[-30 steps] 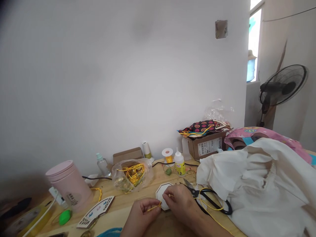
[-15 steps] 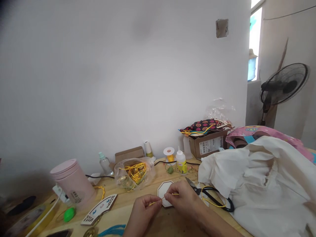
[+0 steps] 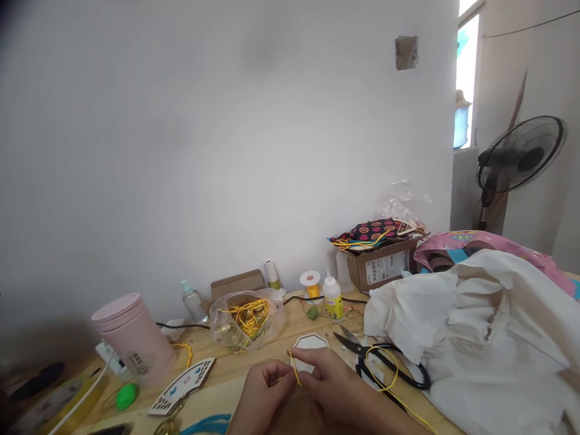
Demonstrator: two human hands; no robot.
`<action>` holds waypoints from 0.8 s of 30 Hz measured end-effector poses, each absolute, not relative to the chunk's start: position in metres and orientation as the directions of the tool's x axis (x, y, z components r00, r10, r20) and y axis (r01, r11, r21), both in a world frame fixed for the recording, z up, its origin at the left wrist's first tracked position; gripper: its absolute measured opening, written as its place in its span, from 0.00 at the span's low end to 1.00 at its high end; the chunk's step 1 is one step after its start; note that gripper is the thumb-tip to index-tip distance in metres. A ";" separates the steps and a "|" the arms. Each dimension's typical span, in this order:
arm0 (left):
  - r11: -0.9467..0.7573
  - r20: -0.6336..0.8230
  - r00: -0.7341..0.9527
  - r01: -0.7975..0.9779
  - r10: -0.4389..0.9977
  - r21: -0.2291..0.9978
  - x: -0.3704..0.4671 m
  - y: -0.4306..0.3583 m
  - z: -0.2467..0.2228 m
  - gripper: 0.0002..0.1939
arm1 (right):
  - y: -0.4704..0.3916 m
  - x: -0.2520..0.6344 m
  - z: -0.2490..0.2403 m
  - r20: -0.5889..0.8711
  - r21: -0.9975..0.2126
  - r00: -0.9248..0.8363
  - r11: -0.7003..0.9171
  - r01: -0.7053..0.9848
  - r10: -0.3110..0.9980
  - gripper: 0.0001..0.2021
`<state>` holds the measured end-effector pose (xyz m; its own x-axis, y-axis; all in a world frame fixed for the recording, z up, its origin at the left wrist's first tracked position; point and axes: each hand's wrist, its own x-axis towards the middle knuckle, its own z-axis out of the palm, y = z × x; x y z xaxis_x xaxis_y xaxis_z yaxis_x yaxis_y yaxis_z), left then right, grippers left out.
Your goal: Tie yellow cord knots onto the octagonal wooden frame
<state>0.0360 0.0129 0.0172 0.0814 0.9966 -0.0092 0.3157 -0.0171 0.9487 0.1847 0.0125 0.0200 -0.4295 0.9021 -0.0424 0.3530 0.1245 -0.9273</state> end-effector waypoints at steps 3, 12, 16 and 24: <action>-0.022 -0.019 0.122 0.326 0.992 0.945 0.037 0.012 0.017 0.09 | 0.013 0.185 0.012 0.143 -0.779 -0.367 0.333 0.531 0.919 0.19; -0.021 -0.030 0.161 0.307 0.986 0.952 0.035 0.011 0.015 0.10 | 0.012 0.182 0.011 0.250 -0.563 -0.379 0.452 0.691 0.891 0.14; -0.033 -0.021 0.166 0.316 0.986 0.948 0.036 0.013 0.014 0.11 | 0.011 0.181 0.015 0.281 -0.470 -0.354 0.449 0.760 0.892 0.10; 0.017 -0.046 0.112 0.248 0.993 0.969 0.036 0.014 0.011 0.10 | 0.009 0.183 0.024 0.250 -0.495 -0.317 0.402 0.770 0.915 0.05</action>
